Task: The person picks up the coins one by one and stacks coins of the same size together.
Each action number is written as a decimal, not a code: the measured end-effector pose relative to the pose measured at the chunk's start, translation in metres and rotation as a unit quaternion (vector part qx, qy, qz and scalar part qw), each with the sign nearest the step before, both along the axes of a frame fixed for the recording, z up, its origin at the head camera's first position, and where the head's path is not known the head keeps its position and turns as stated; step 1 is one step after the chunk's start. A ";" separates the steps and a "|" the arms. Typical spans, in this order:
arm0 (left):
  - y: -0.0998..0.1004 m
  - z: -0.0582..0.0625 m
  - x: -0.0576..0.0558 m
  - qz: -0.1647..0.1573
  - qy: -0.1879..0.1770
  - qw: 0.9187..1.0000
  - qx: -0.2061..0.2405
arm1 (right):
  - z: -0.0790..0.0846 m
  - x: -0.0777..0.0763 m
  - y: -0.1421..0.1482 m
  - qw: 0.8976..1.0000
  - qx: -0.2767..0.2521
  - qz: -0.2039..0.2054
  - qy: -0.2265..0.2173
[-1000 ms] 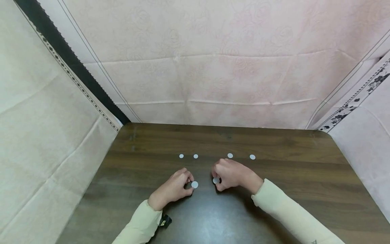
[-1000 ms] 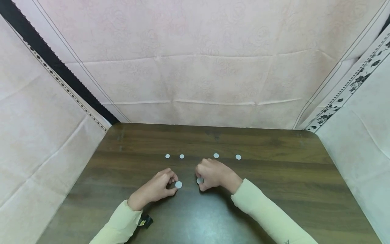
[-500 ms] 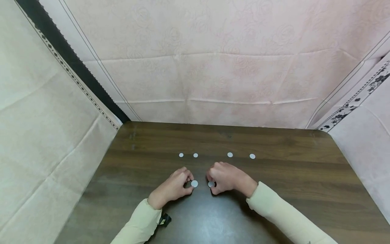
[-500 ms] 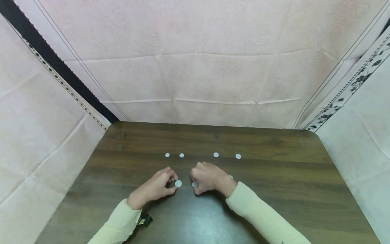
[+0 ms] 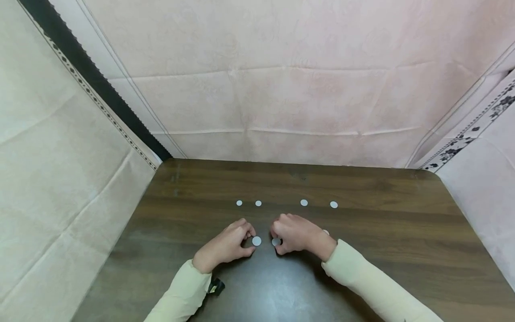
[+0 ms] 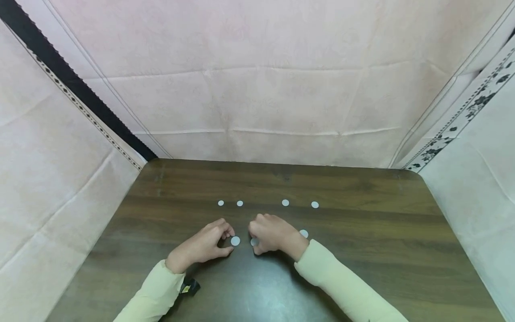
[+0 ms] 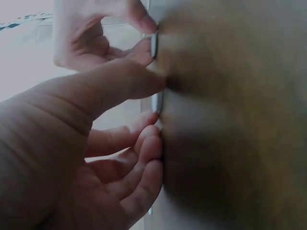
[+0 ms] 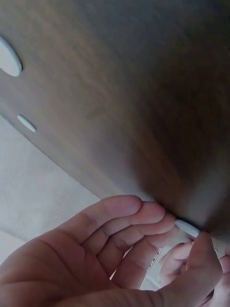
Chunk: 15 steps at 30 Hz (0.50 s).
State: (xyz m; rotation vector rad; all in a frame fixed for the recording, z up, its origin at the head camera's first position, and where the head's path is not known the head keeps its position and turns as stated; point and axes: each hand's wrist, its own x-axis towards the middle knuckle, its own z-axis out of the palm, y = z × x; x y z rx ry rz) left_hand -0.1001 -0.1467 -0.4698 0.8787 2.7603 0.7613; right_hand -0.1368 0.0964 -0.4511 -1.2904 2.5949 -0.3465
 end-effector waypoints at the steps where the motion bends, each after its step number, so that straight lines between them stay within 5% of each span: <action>1: -0.001 0.001 -0.001 -0.004 0.002 1.000 -0.005 | 0.001 0.000 0.000 1.000 0.003 -0.003 -0.002; 15: 0.017 0.006 -0.010 -0.041 0.020 0.998 -0.043 | 0.004 0.001 0.001 0.999 0.013 -0.027 -0.015</action>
